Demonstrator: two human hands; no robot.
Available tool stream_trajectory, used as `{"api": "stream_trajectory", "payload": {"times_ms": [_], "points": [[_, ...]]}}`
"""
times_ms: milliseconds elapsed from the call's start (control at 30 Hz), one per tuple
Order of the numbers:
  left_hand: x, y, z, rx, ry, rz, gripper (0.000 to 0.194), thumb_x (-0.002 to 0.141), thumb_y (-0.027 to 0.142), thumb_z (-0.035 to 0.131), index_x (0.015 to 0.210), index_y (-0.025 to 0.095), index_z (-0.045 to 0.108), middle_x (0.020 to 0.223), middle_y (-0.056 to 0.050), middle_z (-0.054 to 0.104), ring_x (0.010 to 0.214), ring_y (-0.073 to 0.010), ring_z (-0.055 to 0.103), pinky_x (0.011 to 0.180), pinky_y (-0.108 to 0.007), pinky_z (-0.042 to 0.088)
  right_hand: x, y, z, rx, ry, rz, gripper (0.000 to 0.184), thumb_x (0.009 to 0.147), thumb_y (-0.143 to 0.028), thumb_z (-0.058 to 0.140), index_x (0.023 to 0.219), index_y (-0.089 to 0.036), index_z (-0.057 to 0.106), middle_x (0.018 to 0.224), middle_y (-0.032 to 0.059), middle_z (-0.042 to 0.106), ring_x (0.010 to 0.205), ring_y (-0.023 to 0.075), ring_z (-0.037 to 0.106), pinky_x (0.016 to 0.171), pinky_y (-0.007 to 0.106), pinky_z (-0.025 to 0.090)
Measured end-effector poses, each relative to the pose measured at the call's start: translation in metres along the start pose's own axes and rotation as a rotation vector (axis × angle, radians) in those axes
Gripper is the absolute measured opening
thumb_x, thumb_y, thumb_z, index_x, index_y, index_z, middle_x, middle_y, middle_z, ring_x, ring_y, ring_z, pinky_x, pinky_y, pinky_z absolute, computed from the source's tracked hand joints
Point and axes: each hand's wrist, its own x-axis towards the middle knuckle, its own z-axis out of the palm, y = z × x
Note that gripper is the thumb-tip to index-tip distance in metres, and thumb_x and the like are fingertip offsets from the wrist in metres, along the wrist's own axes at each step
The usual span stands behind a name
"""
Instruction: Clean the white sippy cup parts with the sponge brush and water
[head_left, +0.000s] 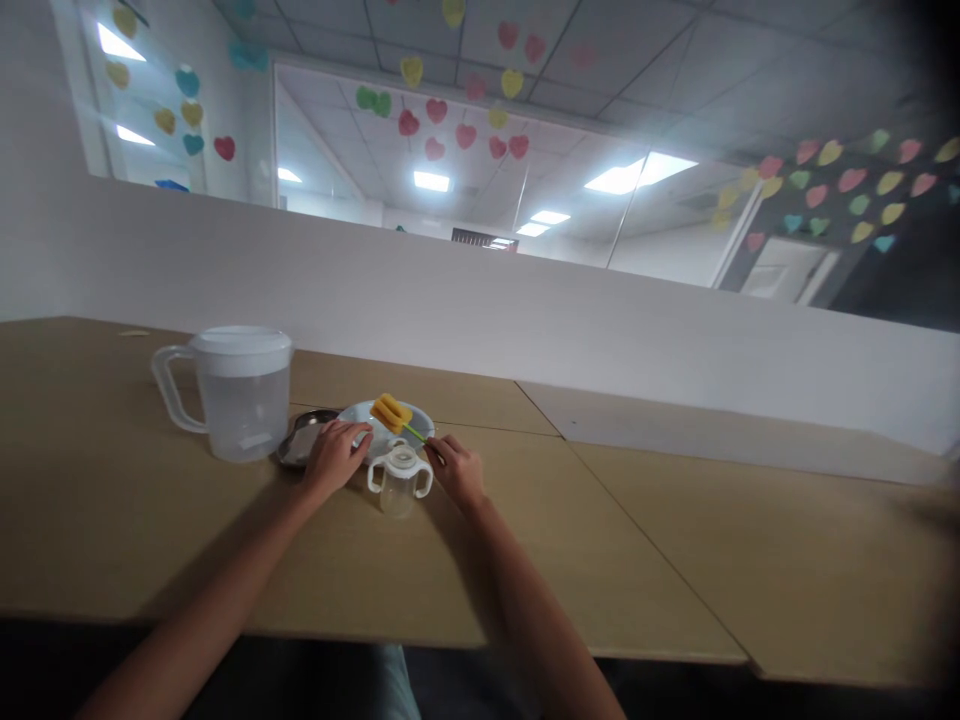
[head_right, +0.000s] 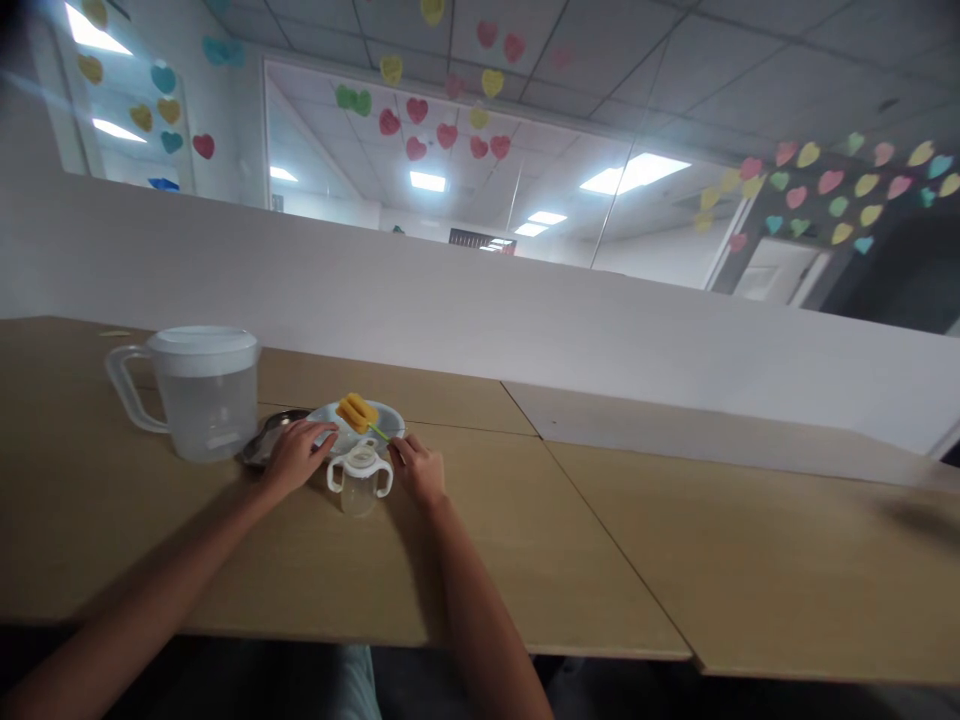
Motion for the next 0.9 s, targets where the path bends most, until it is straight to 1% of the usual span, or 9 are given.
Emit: {"api": "stream_trajectory", "payload": {"times_ms": [100,200,367,433,500,600,667,800,900], "points": [[-0.001,-0.003,0.000,-0.018,0.021,-0.046,0.024,0.086,0.033,0.049,0.095,0.021,0.067,0.094,-0.007,0.070,0.091,-0.0239,0.061,0.090,-0.038,0.041,0.000,-0.001,0.000,0.002,-0.005,0.006,0.021,0.091,-0.029,0.051,0.093,-0.022,0.071,0.081,0.0026,0.070,0.064,0.0092,0.061,0.052,0.019,0.035],[-0.001,-0.002,0.003,-0.045,-0.016,-0.068,0.025,0.086,0.036,0.048,0.089,0.021,0.068,0.091,-0.007,0.071,0.090,-0.0233,0.061,0.093,-0.040,0.039,0.000,-0.001,0.000,0.002,-0.018,0.006,0.020,0.090,-0.028,0.052,0.093,-0.022,0.070,0.081,0.0025,0.070,0.064,0.0090,0.061,0.053,0.018,0.035],[0.003,0.001,0.004,-0.098,-0.199,-0.103,0.027,0.086,0.032,0.046,0.079,0.024,0.070,0.083,-0.003,0.072,0.090,-0.0223,0.063,0.104,-0.048,0.027,0.000,0.001,0.002,-0.007,-0.008,0.004,0.021,0.091,-0.029,0.050,0.093,-0.023,0.070,0.081,0.0022,0.070,0.064,0.0086,0.061,0.053,0.018,0.036],[0.009,-0.001,0.001,-0.108,-0.269,-0.130,0.027,0.085,0.029,0.046,0.077,0.025,0.071,0.073,-0.002,0.071,0.082,-0.0208,0.064,0.102,-0.046,0.031,-0.001,0.002,0.002,-0.015,-0.004,0.002,0.022,0.092,-0.030,0.049,0.094,-0.023,0.070,0.082,0.0024,0.070,0.065,0.0083,0.061,0.053,0.018,0.036],[0.015,-0.003,-0.003,-0.107,-0.281,-0.150,0.028,0.085,0.031,0.046,0.077,0.023,0.072,0.068,-0.002,0.070,0.074,-0.0199,0.064,0.093,-0.040,0.040,-0.001,0.003,0.002,-0.021,0.002,-0.003,0.023,0.092,-0.030,0.049,0.094,-0.023,0.070,0.082,0.0024,0.069,0.064,0.0082,0.061,0.052,0.018,0.035],[0.028,-0.006,-0.004,-0.098,-0.243,-0.178,0.036,0.088,0.033,0.039,0.088,0.019,0.072,0.081,-0.007,0.072,0.076,-0.0205,0.065,0.077,-0.032,0.047,-0.001,0.003,0.002,-0.026,0.017,-0.011,0.023,0.093,-0.031,0.048,0.094,-0.022,0.070,0.081,0.0025,0.069,0.064,0.0082,0.061,0.052,0.018,0.035],[0.039,-0.008,0.001,-0.096,-0.246,-0.169,0.035,0.088,0.032,0.038,0.094,0.018,0.070,0.092,-0.008,0.072,0.082,-0.0207,0.066,0.075,-0.030,0.047,-0.001,0.005,0.002,-0.034,0.027,-0.007,0.025,0.093,-0.031,0.047,0.094,-0.022,0.070,0.080,0.0028,0.069,0.063,0.0082,0.061,0.052,0.018,0.034],[0.058,-0.011,0.017,-0.079,-0.355,-0.100,0.018,0.072,0.024,0.059,0.085,0.021,0.072,0.090,-0.008,0.073,0.087,-0.0221,0.067,0.078,-0.028,0.048,0.000,0.008,0.001,-0.038,0.048,0.011,0.028,0.094,-0.032,0.045,0.093,-0.023,0.071,0.077,0.0024,0.068,0.061,0.0080,0.060,0.051,0.018,0.034],[0.066,-0.013,0.026,-0.061,-0.407,-0.068,0.014,0.064,0.021,0.067,0.077,0.023,0.071,0.085,-0.007,0.072,0.084,-0.0232,0.067,0.079,-0.029,0.048,-0.001,0.009,-0.001,-0.027,0.053,0.022,0.028,0.094,-0.033,0.044,0.096,-0.022,0.070,0.078,0.0025,0.068,0.062,0.0082,0.060,0.051,0.018,0.034]]}}
